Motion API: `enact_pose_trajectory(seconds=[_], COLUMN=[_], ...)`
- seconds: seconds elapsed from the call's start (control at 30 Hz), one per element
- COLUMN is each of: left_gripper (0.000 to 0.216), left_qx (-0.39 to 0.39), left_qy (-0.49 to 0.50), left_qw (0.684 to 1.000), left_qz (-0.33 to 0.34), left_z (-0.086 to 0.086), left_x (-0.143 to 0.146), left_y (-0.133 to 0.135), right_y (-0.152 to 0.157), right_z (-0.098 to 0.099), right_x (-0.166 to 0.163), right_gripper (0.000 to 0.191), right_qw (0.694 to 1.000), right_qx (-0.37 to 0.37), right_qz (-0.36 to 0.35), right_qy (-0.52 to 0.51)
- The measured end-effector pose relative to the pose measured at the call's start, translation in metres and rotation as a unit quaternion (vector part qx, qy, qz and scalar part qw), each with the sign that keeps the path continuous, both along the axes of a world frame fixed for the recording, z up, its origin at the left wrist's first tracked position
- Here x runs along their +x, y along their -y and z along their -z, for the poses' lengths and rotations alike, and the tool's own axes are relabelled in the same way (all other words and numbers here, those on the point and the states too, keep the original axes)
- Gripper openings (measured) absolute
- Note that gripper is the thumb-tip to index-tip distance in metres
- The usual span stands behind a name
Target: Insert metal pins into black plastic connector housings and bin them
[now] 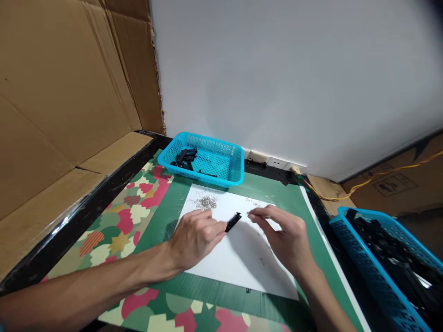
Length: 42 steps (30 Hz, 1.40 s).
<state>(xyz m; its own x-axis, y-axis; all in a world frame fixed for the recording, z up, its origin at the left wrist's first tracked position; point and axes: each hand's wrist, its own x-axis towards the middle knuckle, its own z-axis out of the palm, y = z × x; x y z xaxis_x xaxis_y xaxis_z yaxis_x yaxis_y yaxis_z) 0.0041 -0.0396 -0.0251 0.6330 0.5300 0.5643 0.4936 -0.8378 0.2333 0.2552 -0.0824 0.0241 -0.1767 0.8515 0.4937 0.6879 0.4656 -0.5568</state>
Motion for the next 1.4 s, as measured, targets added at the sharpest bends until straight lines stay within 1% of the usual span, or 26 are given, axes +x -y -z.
enact_pose_trajectory(seconds=[0.07, 0.17, 0.23, 0.3, 0.43, 0.63, 0.9, 1.07, 1.4], left_gripper=[0.012, 0.008, 0.011, 0.016, 0.019, 0.02, 0.018, 0.019, 0.017], left_qx=[0.008, 0.008, 0.005, 0.001, 0.003, 0.016, -0.006, -0.007, -0.017], left_qy=[-0.003, -0.004, -0.006, -0.006, -0.003, 0.002, -0.016, -0.014, -0.022], left_qw=[1.0, 1.0, 1.0, 1.0, 1.0, 1.0, 1.0, 1.0, 0.999], left_qz=[0.009, 0.016, 0.017, 0.014, 0.013, 0.025, 0.023, 0.025, 0.037], left_z=[0.002, 0.004, 0.005, 0.005, 0.002, -0.002, -0.004, -0.004, -0.003], left_x=[0.0, -0.001, -0.001, -0.001, 0.0, 0.0, -0.001, -0.001, -0.001], left_y=[-0.001, -0.002, -0.002, -0.002, -0.002, -0.002, -0.002, -0.003, -0.004], right_y=[0.001, 0.002, 0.0, -0.001, -0.003, -0.004, -0.007, -0.007, -0.006], right_z=[0.002, 0.01, 0.016, 0.02, 0.024, 0.022, 0.025, 0.023, 0.018], right_x=[-0.008, -0.022, -0.028, -0.031, -0.034, -0.037, -0.035, -0.036, -0.042], right_gripper=[0.012, 0.021, 0.025, 0.027, 0.026, 0.021, 0.019, 0.023, 0.021], right_qw=[0.997, 0.986, 0.981, 0.982, 0.987, 0.993, 0.993, 0.995, 0.992], right_qx=[-0.04, -0.104, -0.129, -0.139, -0.138, -0.103, -0.107, -0.088, -0.113], right_qz=[0.012, 0.001, -0.01, -0.02, -0.037, -0.046, -0.042, -0.039, -0.051], right_qy=[-0.06, -0.131, -0.142, -0.127, -0.076, -0.024, -0.013, -0.027, 0.001])
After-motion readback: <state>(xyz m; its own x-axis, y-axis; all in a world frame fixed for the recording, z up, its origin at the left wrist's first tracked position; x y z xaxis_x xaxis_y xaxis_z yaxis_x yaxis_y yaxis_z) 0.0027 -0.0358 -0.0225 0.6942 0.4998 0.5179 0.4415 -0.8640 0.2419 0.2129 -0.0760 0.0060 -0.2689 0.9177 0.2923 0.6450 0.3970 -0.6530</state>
